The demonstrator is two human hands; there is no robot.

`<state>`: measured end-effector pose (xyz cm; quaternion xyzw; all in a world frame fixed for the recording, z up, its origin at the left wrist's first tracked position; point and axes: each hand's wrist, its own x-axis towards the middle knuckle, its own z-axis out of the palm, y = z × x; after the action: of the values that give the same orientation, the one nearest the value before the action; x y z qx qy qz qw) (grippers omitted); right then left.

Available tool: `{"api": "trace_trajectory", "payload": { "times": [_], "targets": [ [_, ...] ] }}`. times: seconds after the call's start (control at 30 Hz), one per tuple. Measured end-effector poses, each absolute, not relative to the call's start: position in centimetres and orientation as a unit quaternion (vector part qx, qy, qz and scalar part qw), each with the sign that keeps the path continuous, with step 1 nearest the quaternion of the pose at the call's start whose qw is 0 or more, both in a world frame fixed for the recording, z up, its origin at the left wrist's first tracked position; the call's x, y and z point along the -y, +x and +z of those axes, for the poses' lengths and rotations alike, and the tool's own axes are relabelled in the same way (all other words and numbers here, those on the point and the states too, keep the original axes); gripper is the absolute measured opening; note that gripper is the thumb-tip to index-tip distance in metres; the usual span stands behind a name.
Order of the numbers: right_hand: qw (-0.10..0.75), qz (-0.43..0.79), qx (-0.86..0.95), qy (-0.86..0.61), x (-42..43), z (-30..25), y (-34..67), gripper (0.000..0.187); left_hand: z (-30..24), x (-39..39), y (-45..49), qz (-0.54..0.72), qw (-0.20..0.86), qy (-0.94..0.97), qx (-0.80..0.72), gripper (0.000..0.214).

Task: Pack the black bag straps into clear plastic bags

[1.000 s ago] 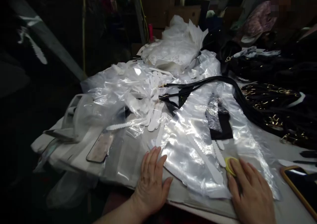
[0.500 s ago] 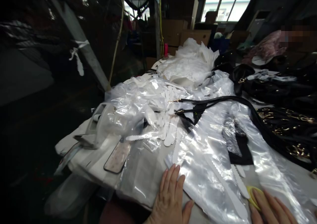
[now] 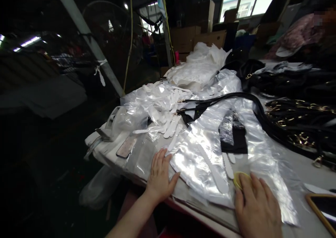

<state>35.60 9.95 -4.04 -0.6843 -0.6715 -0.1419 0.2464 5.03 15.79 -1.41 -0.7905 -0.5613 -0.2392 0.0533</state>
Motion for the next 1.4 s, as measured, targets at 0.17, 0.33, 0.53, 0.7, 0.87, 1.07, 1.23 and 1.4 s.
{"api": "trace_trajectory", "payload": {
  "times": [0.17,0.33,0.53,0.7,0.87,1.07,1.23,1.4],
  "targets": [
    [0.227,-0.160,0.656,-0.701,-9.8,-3.6,34.7,0.043,-1.5,-15.9,5.1,-0.226,0.073,-0.797,0.555,0.056],
    [0.285,-0.181,0.653,-0.678,-9.6,-3.2,34.9,0.041,-1.8,-16.1,5.2,-0.238,0.077,-0.793,0.556,0.056],
    [0.363,-0.206,0.665,-0.619,-9.0,-3.7,35.3,0.050,-2.2,-15.8,5.2,-0.246,0.058,-0.785,0.565,0.060],
    [0.347,-0.141,0.679,-0.631,-10.2,-3.3,34.7,0.049,-2.7,-15.7,5.0,-0.246,0.003,-0.790,0.561,0.067],
    [0.199,0.019,0.688,-0.698,-13.8,-1.1,32.8,0.052,-2.0,-15.6,5.0,-0.248,-0.056,-0.791,0.557,0.076],
    [0.116,0.038,0.721,-0.682,-16.3,1.0,32.6,0.034,-1.4,-15.4,4.7,-0.256,-0.099,-0.791,0.547,0.076],
    [0.134,0.031,0.708,-0.692,-17.0,3.9,34.7,0.036,-2.0,-15.4,4.8,-0.294,-0.095,-0.780,0.544,0.072],
    [0.263,0.110,0.672,-0.683,-18.6,6.3,32.0,0.045,-2.1,-15.6,4.9,-0.315,-0.077,-0.778,0.538,0.071]
  ]
}}
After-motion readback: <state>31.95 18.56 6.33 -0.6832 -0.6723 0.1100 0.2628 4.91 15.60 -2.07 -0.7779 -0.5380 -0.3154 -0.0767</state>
